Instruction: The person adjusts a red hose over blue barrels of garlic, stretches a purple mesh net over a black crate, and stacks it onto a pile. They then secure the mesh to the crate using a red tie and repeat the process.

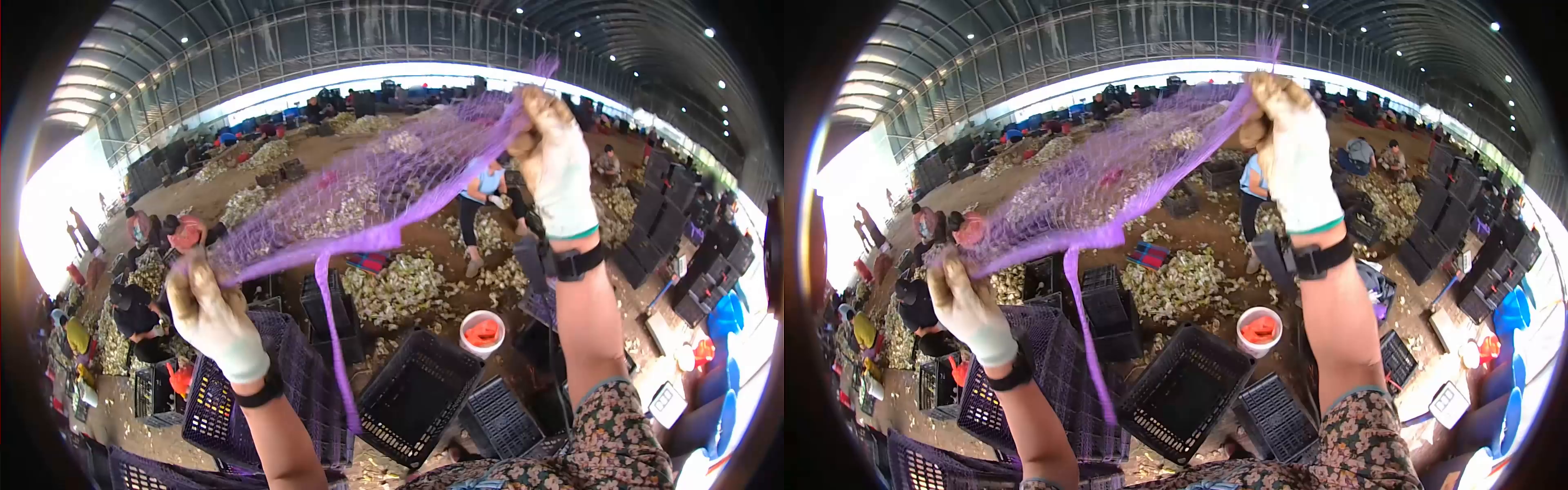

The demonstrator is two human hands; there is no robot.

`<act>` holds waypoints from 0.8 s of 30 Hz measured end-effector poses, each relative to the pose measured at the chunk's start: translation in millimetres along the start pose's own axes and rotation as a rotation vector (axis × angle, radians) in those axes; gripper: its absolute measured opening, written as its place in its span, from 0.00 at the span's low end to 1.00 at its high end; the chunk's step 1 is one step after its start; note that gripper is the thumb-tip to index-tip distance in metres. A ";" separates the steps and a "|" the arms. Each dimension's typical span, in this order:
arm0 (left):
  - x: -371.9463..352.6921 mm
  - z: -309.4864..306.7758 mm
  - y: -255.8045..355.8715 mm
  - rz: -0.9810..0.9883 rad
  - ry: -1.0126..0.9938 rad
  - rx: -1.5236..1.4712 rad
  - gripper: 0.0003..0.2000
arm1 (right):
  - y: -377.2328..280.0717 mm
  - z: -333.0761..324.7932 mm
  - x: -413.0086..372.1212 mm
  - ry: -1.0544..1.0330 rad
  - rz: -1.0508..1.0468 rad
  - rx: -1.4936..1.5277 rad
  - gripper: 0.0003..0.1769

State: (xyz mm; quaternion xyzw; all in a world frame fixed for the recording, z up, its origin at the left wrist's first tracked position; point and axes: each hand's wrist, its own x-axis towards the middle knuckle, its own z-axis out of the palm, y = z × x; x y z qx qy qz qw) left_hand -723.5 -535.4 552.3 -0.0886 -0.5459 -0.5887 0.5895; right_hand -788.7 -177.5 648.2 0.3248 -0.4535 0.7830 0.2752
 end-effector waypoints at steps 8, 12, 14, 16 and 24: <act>-134.3 -81.2 -6.8 -0.379 -0.092 -0.022 0.17 | 143.0 -37.6 -76.7 0.346 0.249 0.196 0.05; -170.6 -105.5 -13.7 -0.546 0.044 -0.068 0.12 | 189.6 -65.2 -108.7 0.346 0.337 -0.037 0.05; -181.6 -105.7 -7.1 -0.557 -0.231 -0.005 0.08 | 206.7 -59.6 -117.3 0.359 0.407 0.050 0.05; -179.7 -92.8 -2.9 -0.361 -0.736 -0.014 0.15 | 212.7 -41.2 -126.4 0.447 0.532 0.127 0.05; -133.2 -27.6 -36.4 -0.874 -0.339 -0.165 0.36 | 213.9 14.6 -141.2 0.089 0.638 0.207 0.04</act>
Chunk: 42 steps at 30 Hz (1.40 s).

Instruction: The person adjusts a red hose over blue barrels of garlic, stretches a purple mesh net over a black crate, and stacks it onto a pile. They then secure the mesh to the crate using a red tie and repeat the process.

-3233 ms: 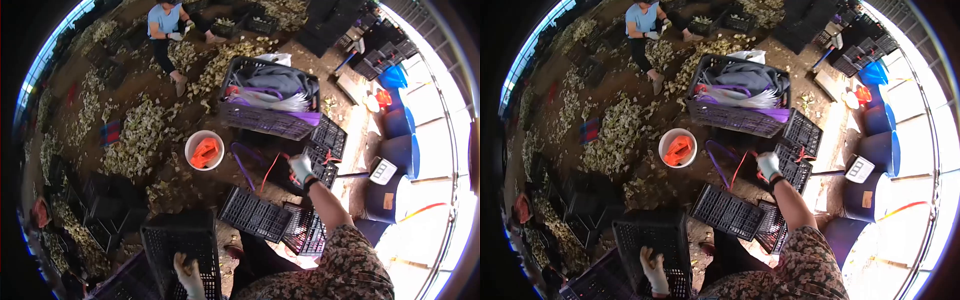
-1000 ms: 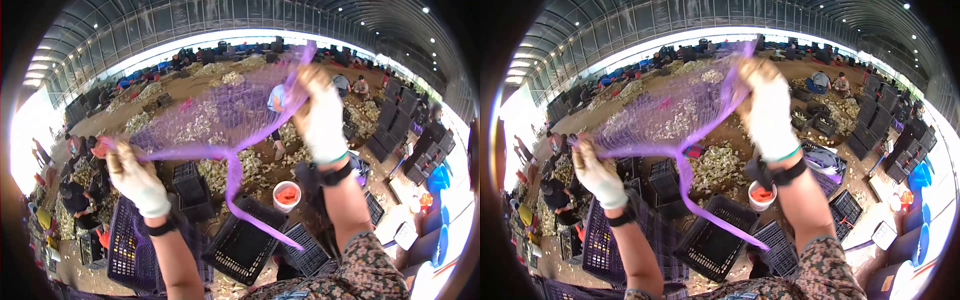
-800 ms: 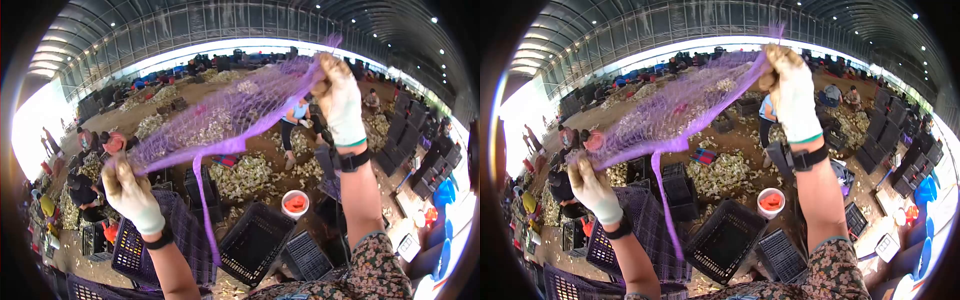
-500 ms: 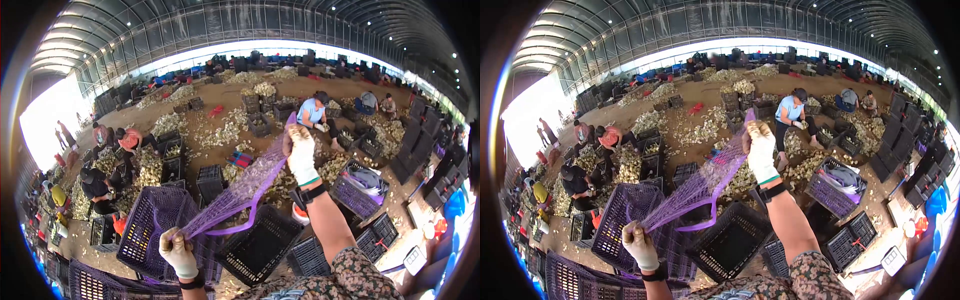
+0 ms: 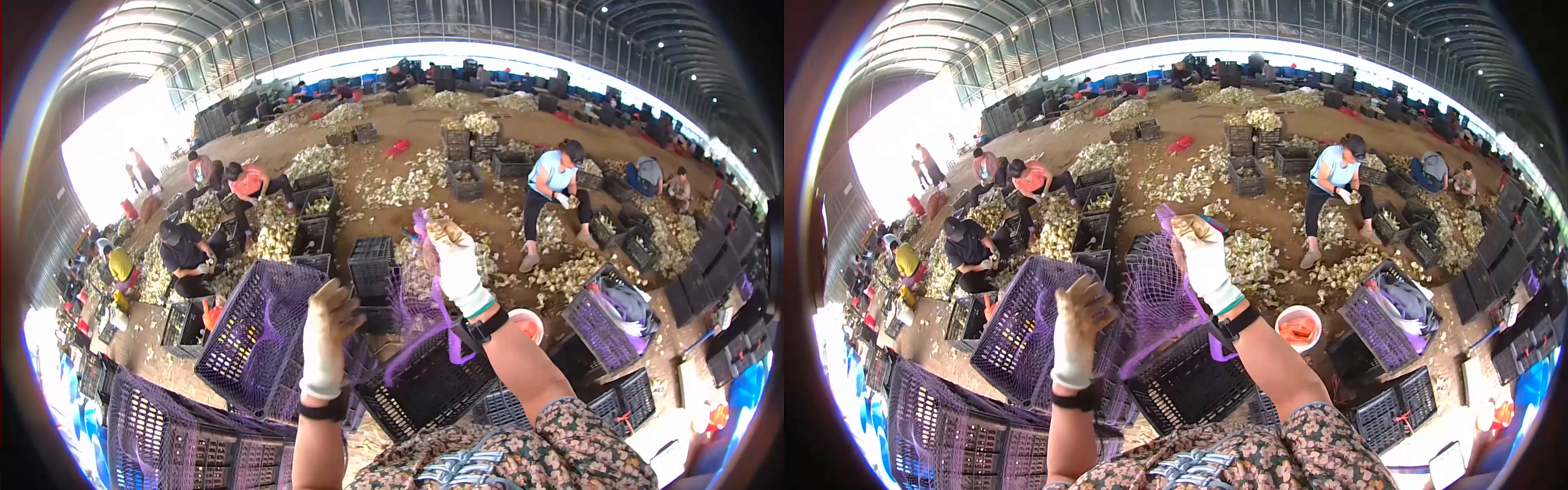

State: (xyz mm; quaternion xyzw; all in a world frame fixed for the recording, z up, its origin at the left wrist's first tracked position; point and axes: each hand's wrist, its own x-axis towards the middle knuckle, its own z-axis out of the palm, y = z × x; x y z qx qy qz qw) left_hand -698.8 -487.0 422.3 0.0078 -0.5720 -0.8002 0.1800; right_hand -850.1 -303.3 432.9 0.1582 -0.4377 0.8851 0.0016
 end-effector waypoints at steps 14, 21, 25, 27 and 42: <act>3.6 77.1 -25.2 -0.262 -0.028 -0.117 0.10 | 21.3 -26.4 5.3 -0.141 -0.063 -0.332 0.07; 13.6 77.0 -72.3 0.265 0.227 0.199 0.06 | -58.8 -41.8 -25.4 -0.253 0.394 -0.596 0.22; 7.9 80.5 -86.6 0.538 0.126 0.630 0.05 | -25.7 -40.8 -50.8 -0.461 0.284 -0.742 0.16; 3.0 85.8 -87.9 0.268 0.204 0.167 0.04 | -8.6 -68.7 -50.2 -0.257 0.367 -0.362 0.11; -4.9 -120.2 -140.4 -0.243 0.071 0.010 0.08 | -11.0 -213.0 -85.4 0.733 0.168 -0.006 0.08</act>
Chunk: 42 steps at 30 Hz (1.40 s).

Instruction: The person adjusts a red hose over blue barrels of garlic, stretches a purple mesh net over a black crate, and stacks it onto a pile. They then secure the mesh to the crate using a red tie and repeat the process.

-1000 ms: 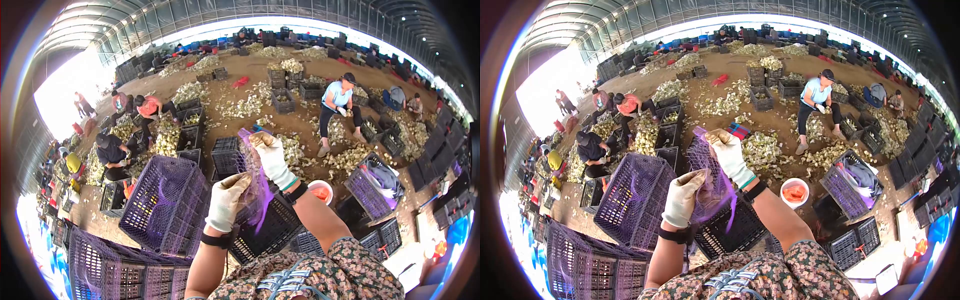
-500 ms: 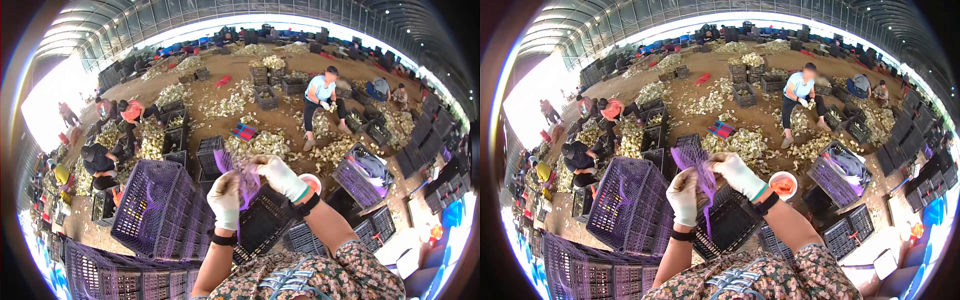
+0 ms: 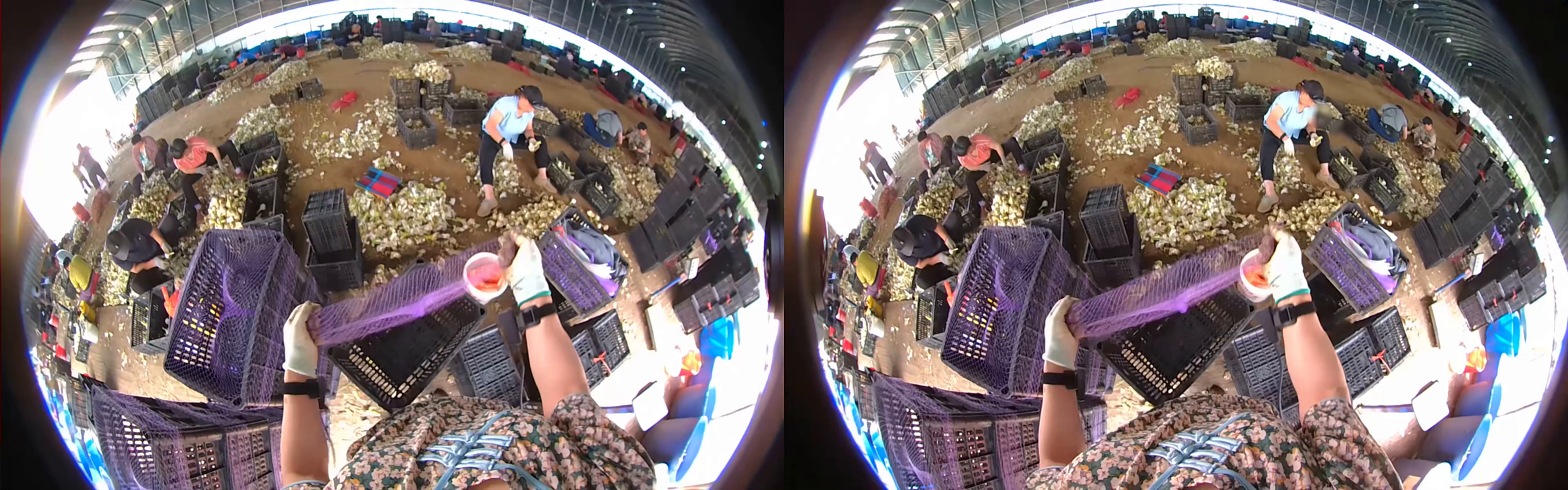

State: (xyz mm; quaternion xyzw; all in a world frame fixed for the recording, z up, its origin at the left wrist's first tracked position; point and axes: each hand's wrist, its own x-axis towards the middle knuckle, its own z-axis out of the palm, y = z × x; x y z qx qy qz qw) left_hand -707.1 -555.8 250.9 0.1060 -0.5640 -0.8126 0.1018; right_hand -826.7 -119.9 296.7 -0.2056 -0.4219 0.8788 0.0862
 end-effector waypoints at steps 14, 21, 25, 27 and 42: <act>20.5 -27.0 -81.7 -0.442 0.609 -0.195 0.08 | 12.8 -17.2 -71.7 -0.729 0.591 -0.678 0.23; 4.7 -47.9 -123.9 -0.426 0.396 0.120 0.15 | 5.3 -70.9 -5.7 -0.581 0.432 -0.507 0.14; -35.5 -22.0 -99.3 -0.750 0.159 -0.154 0.16 | 31.0 -96.9 89.4 -0.063 0.332 0.040 0.21; -60.1 -23.3 -105.9 -0.691 -0.011 -0.335 0.15 | 53.9 -105.0 122.7 0.116 0.368 0.022 0.25; -66.9 -36.3 -153.1 0.026 0.962 -0.680 0.13 | 135.9 -73.2 188.4 -0.008 0.449 -0.477 0.07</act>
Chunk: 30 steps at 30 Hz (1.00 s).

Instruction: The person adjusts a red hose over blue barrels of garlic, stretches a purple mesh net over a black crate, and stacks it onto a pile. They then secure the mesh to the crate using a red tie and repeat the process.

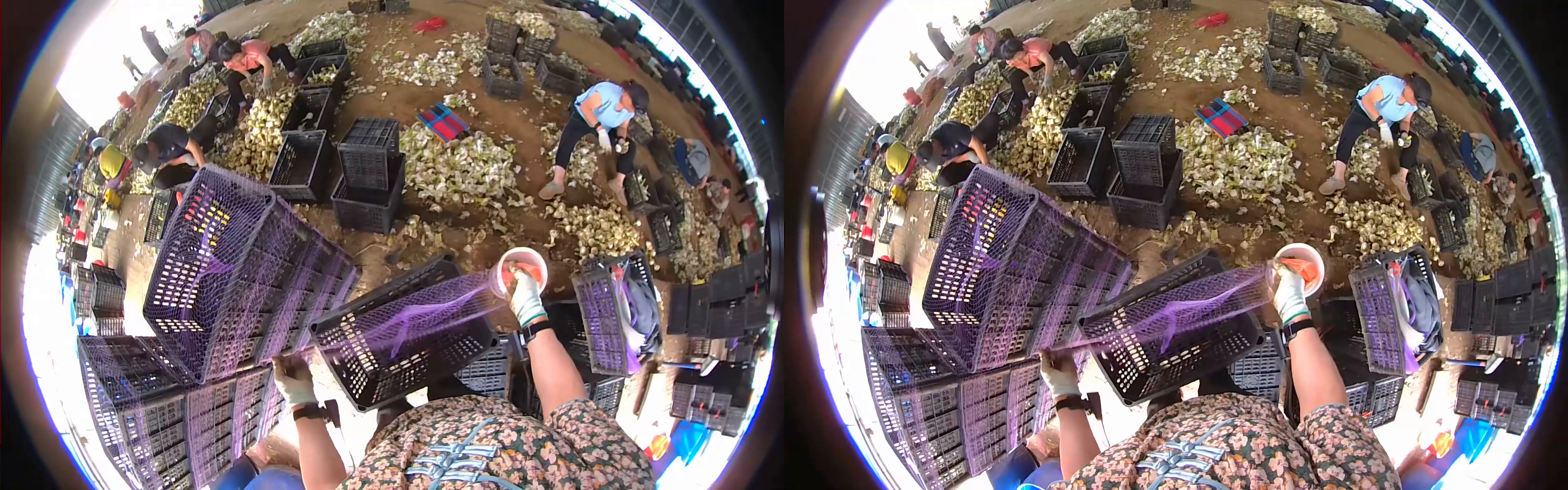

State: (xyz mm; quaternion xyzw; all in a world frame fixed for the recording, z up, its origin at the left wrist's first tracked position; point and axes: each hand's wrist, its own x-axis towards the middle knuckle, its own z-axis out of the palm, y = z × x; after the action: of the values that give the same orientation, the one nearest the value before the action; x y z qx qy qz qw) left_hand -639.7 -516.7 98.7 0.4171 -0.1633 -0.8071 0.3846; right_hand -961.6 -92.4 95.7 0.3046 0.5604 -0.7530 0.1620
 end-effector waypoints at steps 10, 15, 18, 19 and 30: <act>-7.3 11.6 16.2 -0.064 -0.178 1.119 0.11 | -57.3 20.1 -29.4 -0.995 0.143 -0.914 0.18; 17.7 -7.4 15.5 -0.091 0.089 0.766 0.13 | -41.9 39.1 -9.9 -0.369 0.189 -0.322 0.08; 50.2 -18.8 3.8 -0.006 0.202 0.676 0.14 | -23.3 69.6 15.2 -0.328 0.176 -0.303 0.09; 65.3 -25.8 0.5 -0.018 0.221 0.696 0.12 | -21.1 83.3 16.5 -0.325 0.192 -0.300 0.09; 90.8 -104.2 -45.8 -0.307 0.197 1.031 0.22 | 53.4 21.5 85.2 -0.368 0.307 -0.554 0.10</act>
State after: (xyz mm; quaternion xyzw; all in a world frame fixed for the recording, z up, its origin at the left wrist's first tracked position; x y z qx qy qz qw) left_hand -611.0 -549.7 -40.2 0.6444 -0.4383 -0.6262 0.0214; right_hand -1001.3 -121.4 5.4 0.1892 0.6525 -0.5816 0.4474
